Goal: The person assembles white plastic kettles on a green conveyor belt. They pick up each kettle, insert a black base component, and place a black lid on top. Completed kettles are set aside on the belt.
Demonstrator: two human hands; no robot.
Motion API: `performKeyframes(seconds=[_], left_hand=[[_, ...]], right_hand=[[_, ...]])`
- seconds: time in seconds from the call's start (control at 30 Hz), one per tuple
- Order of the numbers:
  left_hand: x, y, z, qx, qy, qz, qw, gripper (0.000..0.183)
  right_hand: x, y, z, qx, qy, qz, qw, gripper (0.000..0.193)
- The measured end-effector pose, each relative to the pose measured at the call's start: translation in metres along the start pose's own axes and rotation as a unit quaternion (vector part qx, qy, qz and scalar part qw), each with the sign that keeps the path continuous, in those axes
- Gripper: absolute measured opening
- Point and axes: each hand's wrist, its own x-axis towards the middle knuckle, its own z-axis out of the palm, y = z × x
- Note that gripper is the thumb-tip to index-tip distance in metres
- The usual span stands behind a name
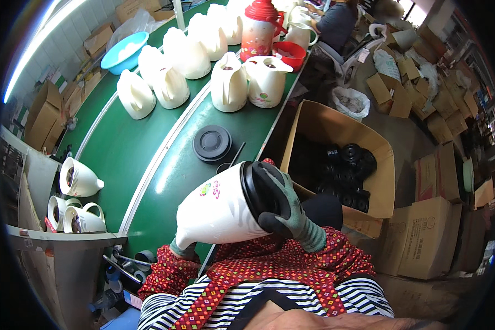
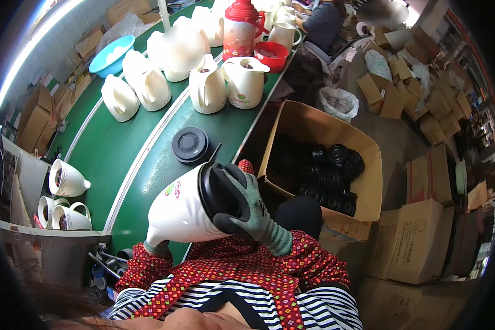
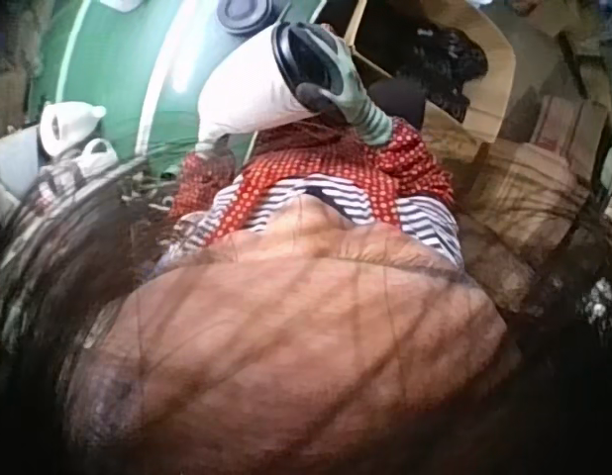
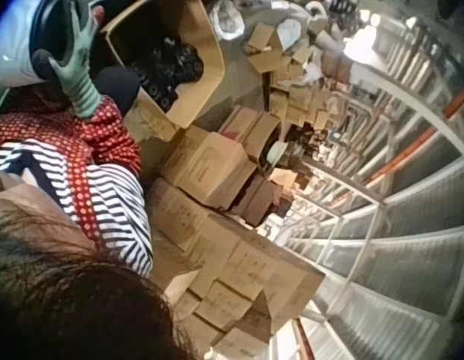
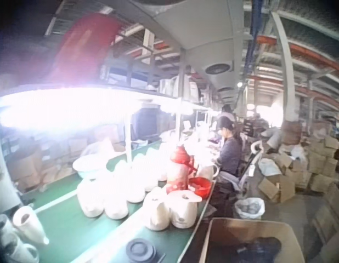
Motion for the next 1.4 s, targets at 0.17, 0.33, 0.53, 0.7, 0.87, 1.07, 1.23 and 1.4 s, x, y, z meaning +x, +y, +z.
performKeyframes(seconds=[0.17, 0.33, 0.53, 0.7, 0.87, 1.07, 1.23, 1.4], left_hand=[[0.012, 0.069, 0.023, -0.278, 0.181, -0.021, 0.943, 0.061], [0.009, 0.08, 0.01, 0.21, 0.205, 0.236, 0.926, 0.058], [0.022, 0.111, 0.04, -0.219, -0.022, -0.005, 0.975, 0.055], [0.02, 0.135, 0.03, 0.229, 0.022, 0.284, 0.931, 0.059], [0.006, 0.136, 0.029, 0.072, 0.021, 0.084, 0.994, 0.065], [0.007, 0.11, 0.04, -0.244, -0.014, -0.023, 0.969, 0.053], [0.033, 0.171, 0.035, 0.408, 0.035, 0.346, 0.844, 0.051], [0.025, 0.163, 0.024, 0.389, 0.044, 0.314, 0.865, 0.039]], right_hand=[[-0.012, 0.005, 0.012, 0.482, 0.13, 0.116, 0.859, 0.054], [-0.019, 0.025, -0.036, 0.595, -0.036, 0.307, 0.742, 0.064], [-0.04, -0.032, -0.044, 0.002, 0.038, -0.194, 0.98, 0.089], [-0.06, 0.039, -0.013, 0.633, -0.019, 0.043, 0.773, 0.068], [-0.065, -0.007, -0.024, 0.595, 0.093, 0.196, 0.774, 0.068], [-0.072, -0.028, -0.032, 0.052, 0.116, -0.189, 0.974, 0.071], [-0.093, 0.097, 0.028, 0.585, 0.108, 0.034, 0.803, 0.066], [-0.08, 0.016, -0.007, 0.572, 0.093, 0.074, 0.812, 0.067]])
